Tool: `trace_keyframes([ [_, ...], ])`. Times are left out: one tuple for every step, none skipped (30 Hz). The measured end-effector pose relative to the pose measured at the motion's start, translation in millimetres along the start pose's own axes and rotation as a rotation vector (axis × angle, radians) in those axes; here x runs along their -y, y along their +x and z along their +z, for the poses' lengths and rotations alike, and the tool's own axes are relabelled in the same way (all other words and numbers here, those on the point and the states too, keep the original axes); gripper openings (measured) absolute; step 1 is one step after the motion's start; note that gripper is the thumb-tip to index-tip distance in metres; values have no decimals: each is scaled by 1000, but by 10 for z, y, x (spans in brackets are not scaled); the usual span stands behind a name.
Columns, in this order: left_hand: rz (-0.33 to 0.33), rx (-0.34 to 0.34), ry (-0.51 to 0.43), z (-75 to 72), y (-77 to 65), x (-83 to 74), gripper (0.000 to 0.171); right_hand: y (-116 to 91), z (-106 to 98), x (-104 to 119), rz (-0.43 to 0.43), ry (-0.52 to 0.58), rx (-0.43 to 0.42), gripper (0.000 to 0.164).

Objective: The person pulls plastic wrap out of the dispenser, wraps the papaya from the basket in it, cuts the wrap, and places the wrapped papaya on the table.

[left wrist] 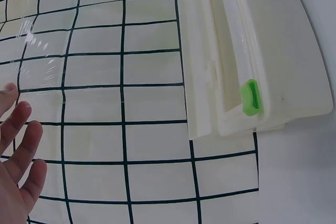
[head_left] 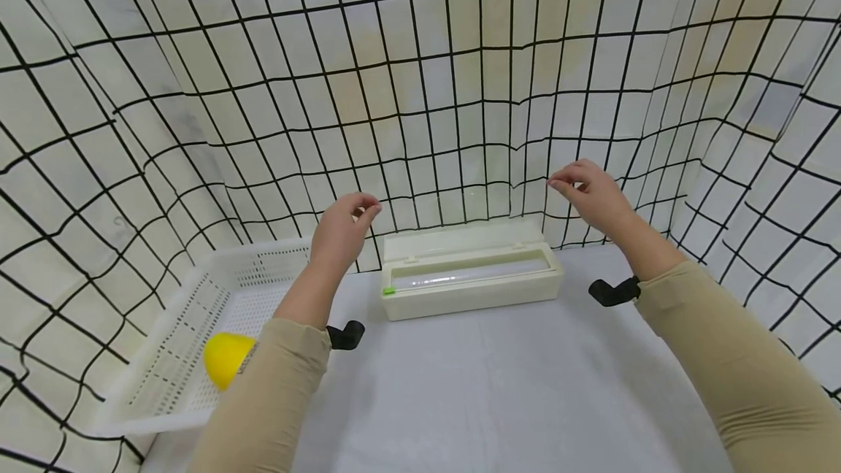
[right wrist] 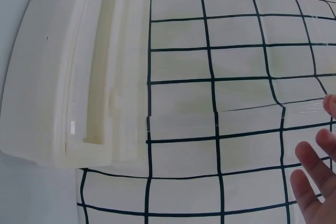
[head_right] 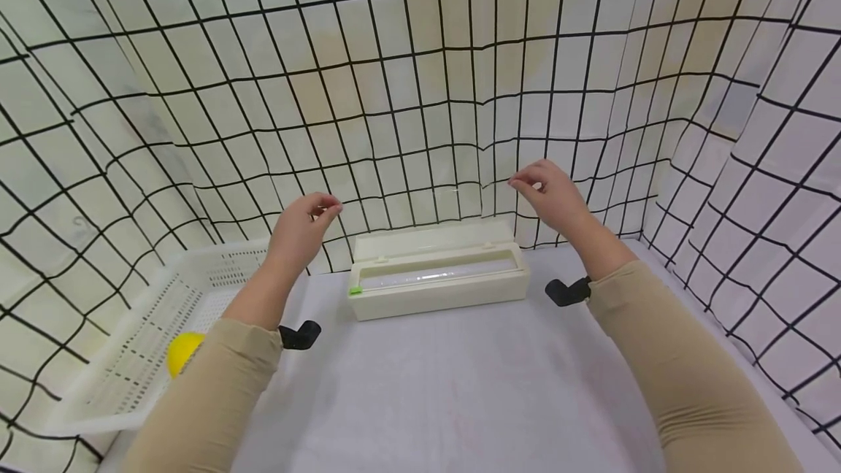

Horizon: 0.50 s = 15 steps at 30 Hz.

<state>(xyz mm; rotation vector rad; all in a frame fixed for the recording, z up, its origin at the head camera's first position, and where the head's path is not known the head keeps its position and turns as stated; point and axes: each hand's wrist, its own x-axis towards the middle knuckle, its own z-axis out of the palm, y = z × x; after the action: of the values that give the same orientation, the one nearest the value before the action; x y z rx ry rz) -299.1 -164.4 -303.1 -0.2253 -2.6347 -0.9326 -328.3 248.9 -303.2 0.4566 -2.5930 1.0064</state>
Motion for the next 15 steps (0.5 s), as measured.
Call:
trace_keyframes([
  [4, -3, 0, -9, 7, -8, 29, 0, -9, 6, -2, 4, -3, 39],
  [10, -6, 2, -17, 14, -16, 29, 1, -18, 11, -3, 6, -7, 39],
  [14, -9, 4, -25, 20, -22, 29, 4, -27, 15, -4, 10, -12, 38],
  [20, -11, 9, -33, 25, -27, 29, 4, -35, 23, -5, 13, -15, 38],
  [24, -14, 14, -41, 30, -31, 29, 6, -42, 28, -6, 14, -19, 37],
  [28, -17, 18, -52, 34, -37, 29, 8, -49, 34, -8, 16, -22, 36],
  [30, -20, 21, -60, 37, -41, 29, 11, -55, 40, -10, 17, -26, 36],
  [34, -24, 24, -69, 39, -45, 28, 14, -62, 47, -13, 16, -30, 36],
  [35, -26, 27, -78, 40, -50, 29, 16, -68, 55, -17, 14, -34, 36],
  [38, -27, 28, -88, 41, -55, 29, 20, -74, 60, -20, 11, -38, 36],
  [39, -30, 27, -99, 41, -62, 29, 25, -80, 66, -22, 11, -42, 36],
  [41, -32, 27, -110, 39, -71, 30, 30, -86, 70, -26, 11, -45, 36],
  [41, -35, 28, -120, 37, -80, 30, 34, -92, 75, -29, 10, -48, 36],
  [44, -37, 28, -131, 35, -88, 30, 37, -99, 82, -32, 11, -50, 35],
  [43, -39, 28, -140, 34, -96, 30, 40, -105, 87, -34, 13, -53, 35],
])
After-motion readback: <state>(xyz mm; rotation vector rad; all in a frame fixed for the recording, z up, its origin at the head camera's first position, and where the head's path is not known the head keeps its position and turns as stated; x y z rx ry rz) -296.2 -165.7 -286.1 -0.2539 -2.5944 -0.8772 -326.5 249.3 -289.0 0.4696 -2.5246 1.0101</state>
